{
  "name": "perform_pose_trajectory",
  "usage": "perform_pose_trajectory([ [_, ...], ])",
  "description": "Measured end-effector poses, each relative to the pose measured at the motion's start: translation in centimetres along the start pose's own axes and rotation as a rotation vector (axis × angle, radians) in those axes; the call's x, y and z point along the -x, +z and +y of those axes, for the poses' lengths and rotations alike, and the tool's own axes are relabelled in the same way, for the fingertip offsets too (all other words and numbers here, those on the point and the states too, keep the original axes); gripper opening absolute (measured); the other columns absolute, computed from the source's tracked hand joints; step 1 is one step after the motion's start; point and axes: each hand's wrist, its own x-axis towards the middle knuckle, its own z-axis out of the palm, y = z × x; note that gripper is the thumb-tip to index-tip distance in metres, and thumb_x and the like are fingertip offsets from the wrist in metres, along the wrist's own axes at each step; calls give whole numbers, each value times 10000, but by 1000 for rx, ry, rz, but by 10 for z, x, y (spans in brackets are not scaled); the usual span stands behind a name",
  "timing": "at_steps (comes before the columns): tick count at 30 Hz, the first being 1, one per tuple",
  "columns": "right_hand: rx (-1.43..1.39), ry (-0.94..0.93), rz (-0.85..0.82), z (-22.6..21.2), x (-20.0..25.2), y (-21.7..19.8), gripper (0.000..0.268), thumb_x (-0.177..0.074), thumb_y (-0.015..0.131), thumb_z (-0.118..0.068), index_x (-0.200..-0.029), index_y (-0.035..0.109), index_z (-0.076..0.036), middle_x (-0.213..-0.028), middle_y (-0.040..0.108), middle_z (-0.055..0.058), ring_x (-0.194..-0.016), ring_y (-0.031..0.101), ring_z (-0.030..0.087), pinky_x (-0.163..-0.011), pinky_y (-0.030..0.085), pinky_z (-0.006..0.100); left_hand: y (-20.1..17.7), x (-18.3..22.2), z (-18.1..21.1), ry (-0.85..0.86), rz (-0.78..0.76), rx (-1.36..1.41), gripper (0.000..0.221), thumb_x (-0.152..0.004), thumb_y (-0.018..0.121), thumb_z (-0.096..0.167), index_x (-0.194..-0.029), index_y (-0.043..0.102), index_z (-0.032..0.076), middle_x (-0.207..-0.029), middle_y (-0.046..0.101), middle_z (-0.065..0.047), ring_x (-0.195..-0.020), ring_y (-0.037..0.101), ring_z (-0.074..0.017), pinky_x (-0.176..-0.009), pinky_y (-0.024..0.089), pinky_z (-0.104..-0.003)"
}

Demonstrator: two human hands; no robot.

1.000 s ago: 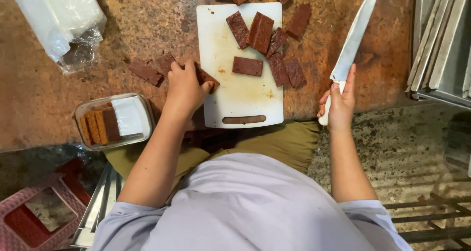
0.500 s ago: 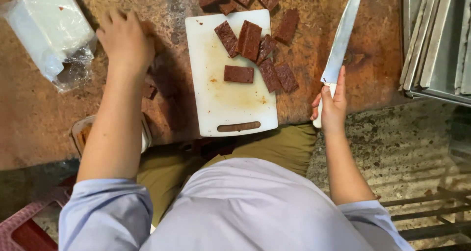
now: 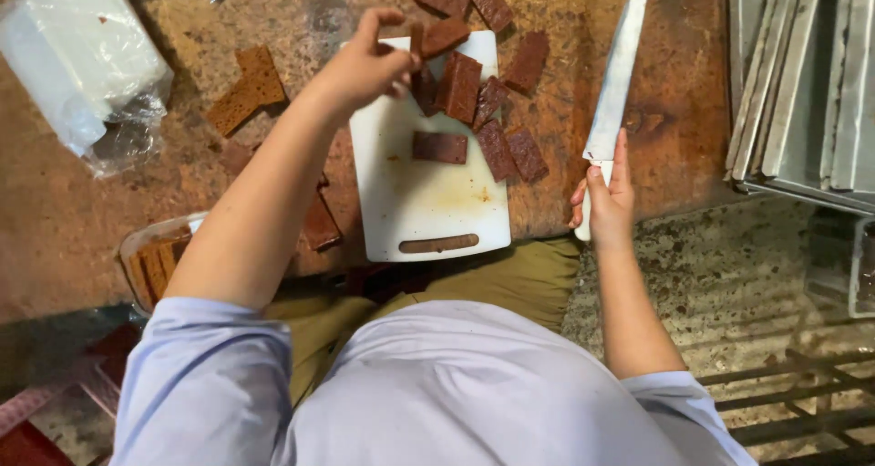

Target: Cutting brownies into rectangular pieces and wrapping them individually in plastic film

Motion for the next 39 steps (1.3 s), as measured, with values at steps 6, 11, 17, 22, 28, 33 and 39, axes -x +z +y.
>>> perform_pose_trajectory([
  [6, 37, -126, -24, 14, -8, -4, 625, -1168, 445, -110, -1681, 137, -292, -639, 556, 187, -366, 532, 242, -313, 528, 338, 37, 84, -113, 867, 466, -916, 706, -686, 850, 159, -1358, 638, 208, -1253, 666, -77, -1037, 636, -289, -817, 518, -414],
  [11, 228, -90, -9, -17, 22, 33, 615, -1169, 458, -112, -1670, 170, -322, -664, 580, 128, -398, 543, 189, -308, 496, 275, 80, 122, -181, 930, 663, -914, 465, -853, 714, 108, -1290, 701, 267, -1316, 609, -116, -967, 655, -272, -729, 564, -342],
  [17, 641, -152, -226, -58, 103, 127, 621, -1039, 574, -130, -1605, 359, -265, -1072, 594, 178, -867, 547, 325, -713, 475, 426, 109, 141, -178, 607, 591, -407, 300, -983, 695, 213, -1282, 699, 197, -1525, 453, -199, -1201, 614, -438, -989, 522, -522],
  [22, 760, -110, -429, -69, 123, 165, 621, -1015, 554, -157, -1595, 366, -273, -1432, 585, 216, -1302, 535, 444, -1091, 447, 562, 104, 124, -166, 406, 602, -81, 419, -914, 780, 219, -1289, 595, 214, -1256, 566, -48, -1135, 676, -331, -893, 601, -430],
  [28, 827, -61, -511, -87, 125, 179, 633, -1017, 537, -194, -1600, 333, -333, -1460, 570, 186, -1309, 540, 428, -1088, 456, 548, 90, 114, -181, 348, 670, 15, 236, -944, 775, 243, -1149, 690, 162, -1075, 596, -35, -1051, 670, -266, -908, 558, -401],
  [33, 853, -67, -574, -95, 129, 185, 610, -1020, 514, -165, -1593, 354, -300, -1423, 599, 216, -1257, 570, 474, -1028, 482, 582, 90, 126, -166, 329, 666, 239, 233, -911, 847, 235, -1047, 706, 108, -959, 625, -123, -838, 686, -272, -446, 606, -347],
  [39, 922, -62, -593, -107, 129, 192, 604, -1027, 508, -197, -1592, 345, -334, -1358, 648, 222, -1212, 613, 460, -996, 508, 571, 87, 121, -170, 271, 651, 375, 232, -889, 868, 204, -1022, 722, 81, -917, 599, -92, -673, 675, -202, -369, 622, -320],
])
